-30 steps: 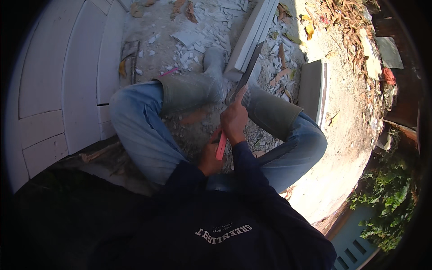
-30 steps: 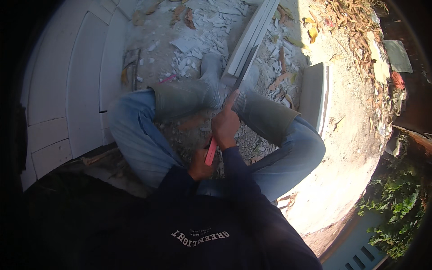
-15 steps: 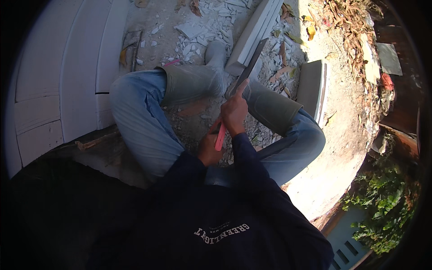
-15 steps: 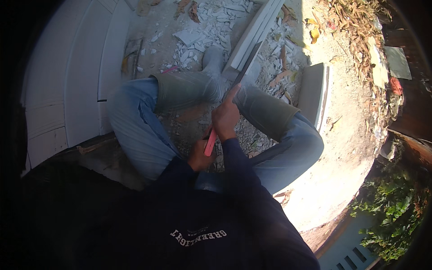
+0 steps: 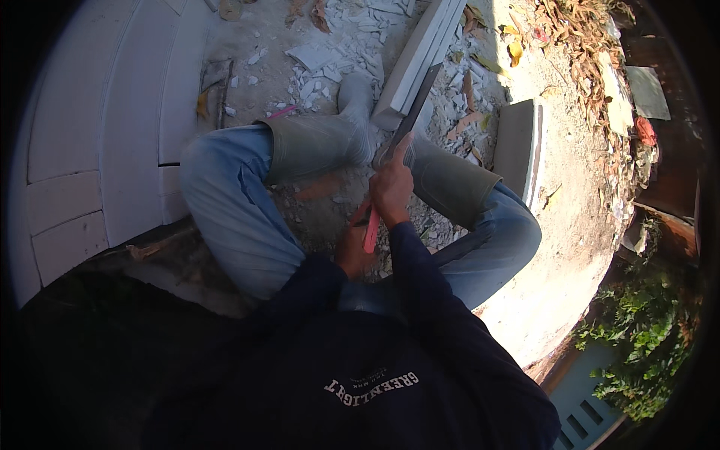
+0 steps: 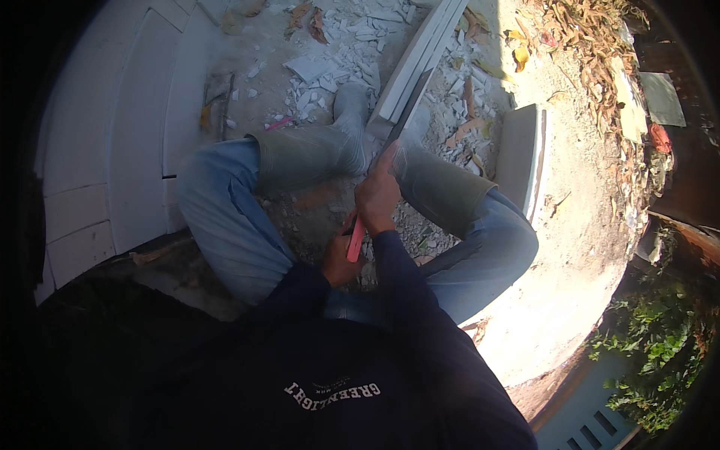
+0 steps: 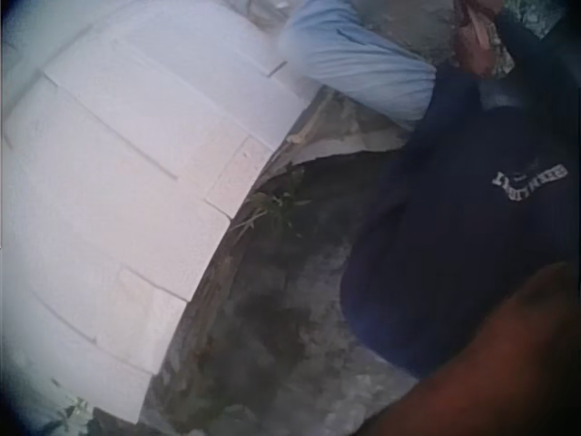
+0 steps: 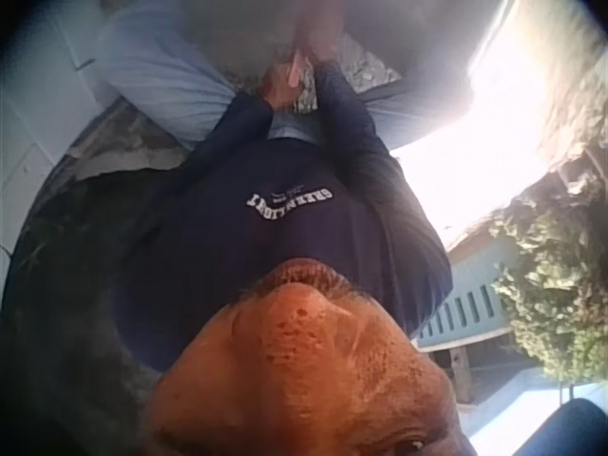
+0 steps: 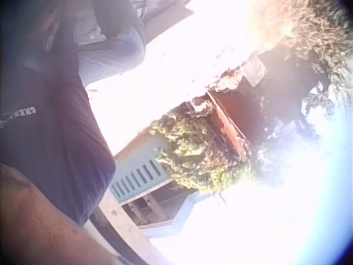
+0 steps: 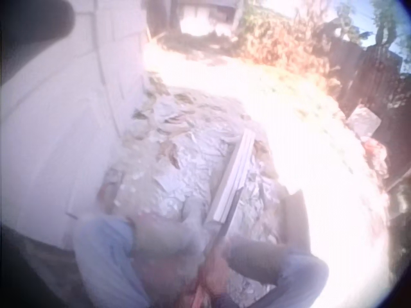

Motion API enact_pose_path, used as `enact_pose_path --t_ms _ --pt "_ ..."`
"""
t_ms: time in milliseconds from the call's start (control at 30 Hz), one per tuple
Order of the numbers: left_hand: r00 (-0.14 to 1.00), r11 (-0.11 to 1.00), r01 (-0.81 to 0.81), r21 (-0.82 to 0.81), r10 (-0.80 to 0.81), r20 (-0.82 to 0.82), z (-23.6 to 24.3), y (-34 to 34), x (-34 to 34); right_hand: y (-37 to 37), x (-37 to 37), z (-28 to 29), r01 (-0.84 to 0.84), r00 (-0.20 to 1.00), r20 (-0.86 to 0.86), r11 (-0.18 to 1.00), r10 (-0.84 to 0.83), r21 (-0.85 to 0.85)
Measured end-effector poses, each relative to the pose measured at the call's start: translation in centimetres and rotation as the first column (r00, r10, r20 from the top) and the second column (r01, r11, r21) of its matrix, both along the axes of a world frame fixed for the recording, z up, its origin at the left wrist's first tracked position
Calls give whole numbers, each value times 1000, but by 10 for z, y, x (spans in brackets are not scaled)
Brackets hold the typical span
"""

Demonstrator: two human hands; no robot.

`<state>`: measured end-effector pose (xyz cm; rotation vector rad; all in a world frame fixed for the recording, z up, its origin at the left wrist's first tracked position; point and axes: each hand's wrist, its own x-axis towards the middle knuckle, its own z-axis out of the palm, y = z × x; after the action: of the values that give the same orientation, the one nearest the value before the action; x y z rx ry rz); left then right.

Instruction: The person sits on the ground and uses a hand saw to cut a long, white rectangular piece of material. They hold the material steady with one hand while sawing with the other, periodically adjusting their grip and the position of the material.

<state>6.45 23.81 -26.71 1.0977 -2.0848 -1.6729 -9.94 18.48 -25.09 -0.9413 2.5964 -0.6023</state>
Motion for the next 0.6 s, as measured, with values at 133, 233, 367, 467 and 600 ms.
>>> enact_pose_path --t_ms 133,233,367,467,600 --pt "997 1000 -4 2 4 -75 13 -15 -20 -5 -12 -10 -11 998 -63 999 9 -32" --pt "998 991 8 132 -15 55 22 -51 -61 -37 -55 -14 -24 993 -117 997 15 -79" --pt "993 992 -112 -61 114 25 14 -44 -72 -44 -59 -2 89 996 19 996 -89 -2" --pt "967 956 -254 -143 249 -56 20 -33 -73 -36 -56 -8 139 990 49 986 -134 -98" --pt "969 971 -237 -33 234 -76 14 -33 -70 -41 -51 -3 43 999 0 999 -43 14"
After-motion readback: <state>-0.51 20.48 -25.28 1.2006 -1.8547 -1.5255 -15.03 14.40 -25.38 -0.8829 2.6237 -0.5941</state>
